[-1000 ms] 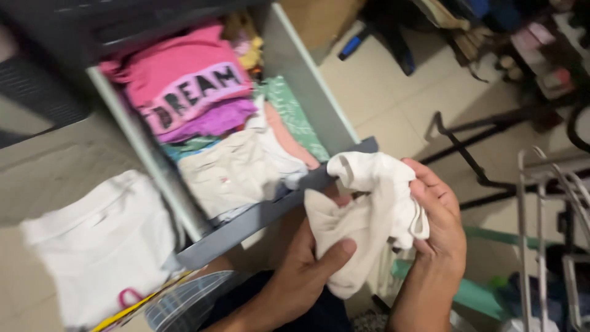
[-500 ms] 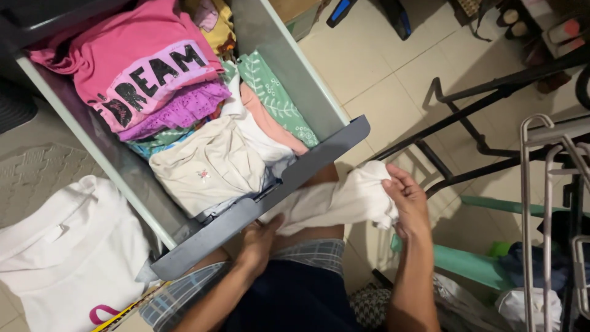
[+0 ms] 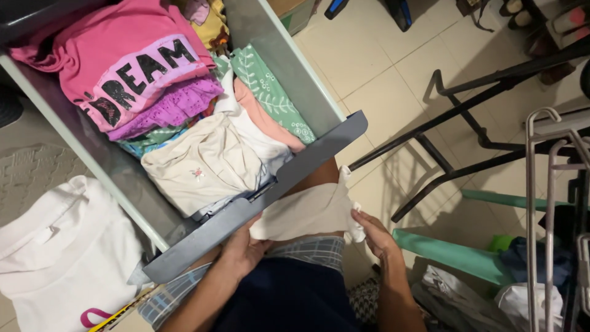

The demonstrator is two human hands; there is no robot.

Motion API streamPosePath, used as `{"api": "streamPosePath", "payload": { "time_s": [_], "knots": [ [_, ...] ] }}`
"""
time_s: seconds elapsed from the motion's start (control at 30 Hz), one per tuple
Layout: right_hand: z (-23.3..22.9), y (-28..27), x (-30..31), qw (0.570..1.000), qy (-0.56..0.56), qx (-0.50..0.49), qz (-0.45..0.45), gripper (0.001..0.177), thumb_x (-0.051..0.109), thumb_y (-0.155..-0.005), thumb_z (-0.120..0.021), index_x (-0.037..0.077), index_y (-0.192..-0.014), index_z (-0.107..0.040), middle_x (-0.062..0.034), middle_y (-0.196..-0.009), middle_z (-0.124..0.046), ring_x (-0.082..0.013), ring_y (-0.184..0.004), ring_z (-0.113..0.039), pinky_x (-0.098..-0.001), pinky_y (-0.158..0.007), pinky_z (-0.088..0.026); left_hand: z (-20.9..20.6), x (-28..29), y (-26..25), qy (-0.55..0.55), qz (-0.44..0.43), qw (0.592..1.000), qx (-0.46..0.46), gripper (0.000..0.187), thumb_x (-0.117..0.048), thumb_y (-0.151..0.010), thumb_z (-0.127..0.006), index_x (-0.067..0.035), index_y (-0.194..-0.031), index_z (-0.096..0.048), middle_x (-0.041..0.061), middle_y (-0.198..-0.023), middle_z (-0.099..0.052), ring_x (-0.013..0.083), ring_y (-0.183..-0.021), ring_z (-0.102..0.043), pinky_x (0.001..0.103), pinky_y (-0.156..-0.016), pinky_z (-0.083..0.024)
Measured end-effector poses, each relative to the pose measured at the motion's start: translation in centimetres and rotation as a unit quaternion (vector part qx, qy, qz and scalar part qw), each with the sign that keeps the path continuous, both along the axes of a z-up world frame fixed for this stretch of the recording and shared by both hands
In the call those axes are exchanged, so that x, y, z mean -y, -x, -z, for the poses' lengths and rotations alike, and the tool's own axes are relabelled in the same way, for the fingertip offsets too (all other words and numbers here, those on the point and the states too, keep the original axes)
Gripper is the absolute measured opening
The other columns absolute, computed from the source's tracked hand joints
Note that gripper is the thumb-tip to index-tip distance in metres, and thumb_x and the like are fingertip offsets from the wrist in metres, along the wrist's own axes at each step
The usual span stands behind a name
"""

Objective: Organizing and putting away folded clothes into plastic drawers.

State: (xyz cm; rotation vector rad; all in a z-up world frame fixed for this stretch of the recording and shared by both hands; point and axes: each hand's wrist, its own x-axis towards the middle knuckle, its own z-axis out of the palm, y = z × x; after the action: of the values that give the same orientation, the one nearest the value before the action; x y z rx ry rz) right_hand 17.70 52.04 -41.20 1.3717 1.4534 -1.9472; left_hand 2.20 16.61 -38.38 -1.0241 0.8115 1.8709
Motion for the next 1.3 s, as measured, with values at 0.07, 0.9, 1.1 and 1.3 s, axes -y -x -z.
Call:
{"api": "streamPosePath", "payload": {
  "time_s": [0.07,0.9,1.1,1.3],
  "knots": [
    [-1.1,0.4,-0.5,0.998,-0.055,0.001,-0.028,0.067,0.047,-0.098,-0.068,0.005,-0.149,-0.056,-0.0014,-0.136,-0.066,-0.0114,-0.124,-0.055,-0.0279,-0.096,-0.041,-1.1,0.3,0.7,0.002,-0.021,1.000,0.012,0.032,-0.020,-0.094,-0.068,-0.009,-0.123,-0.066,0.007,-0.120,-0.073,0.0221,-0.107,-0.070,0.041,-0.098,-0.055],
    [-5.1,3.9,-1.5,0.856,-0.466,-0.153,-0.165,0.022,0.012,-0.097,-0.068,0.009,-0.118,-0.074,-0.0120,-0.109,-0.073,-0.0239,-0.094,-0.069,-0.0352,-0.082,-0.056,3.8,4.4,-0.8,0.108,-0.125,0.985,-0.041,0.029,-0.034,-0.106,-0.051,-0.020,-0.128,-0.062,-0.006,-0.126,-0.070,0.0090,-0.110,-0.067,0.029,-0.088,-0.055],
    [-6.9,8.0,-1.7,0.840,-0.515,-0.132,-0.109,0.037,0.013,-0.097,-0.063,0.010,-0.133,-0.066,-0.0134,-0.130,-0.066,-0.0245,-0.109,-0.069,-0.0381,-0.090,-0.056,0.5,3.4,-0.5,0.073,-0.084,0.994,-0.021,0.037,-0.042,-0.103,-0.049,-0.016,-0.124,-0.065,0.000,-0.123,-0.072,0.0166,-0.103,-0.072,0.036,-0.080,-0.061],
    [-7.4,15.4,0.3,0.883,-0.335,-0.243,-0.223,0.059,0.016,-0.092,-0.068,0.011,-0.148,-0.050,-0.0120,-0.143,-0.058,-0.0257,-0.129,-0.055,-0.0383,-0.101,-0.047,6.9,5.0,-1.4,0.115,-0.030,0.993,0.001,0.037,-0.051,-0.102,-0.056,-0.018,-0.114,-0.065,0.000,-0.104,-0.070,0.0150,-0.083,-0.065,0.033,-0.063,-0.052]
  ]
}}
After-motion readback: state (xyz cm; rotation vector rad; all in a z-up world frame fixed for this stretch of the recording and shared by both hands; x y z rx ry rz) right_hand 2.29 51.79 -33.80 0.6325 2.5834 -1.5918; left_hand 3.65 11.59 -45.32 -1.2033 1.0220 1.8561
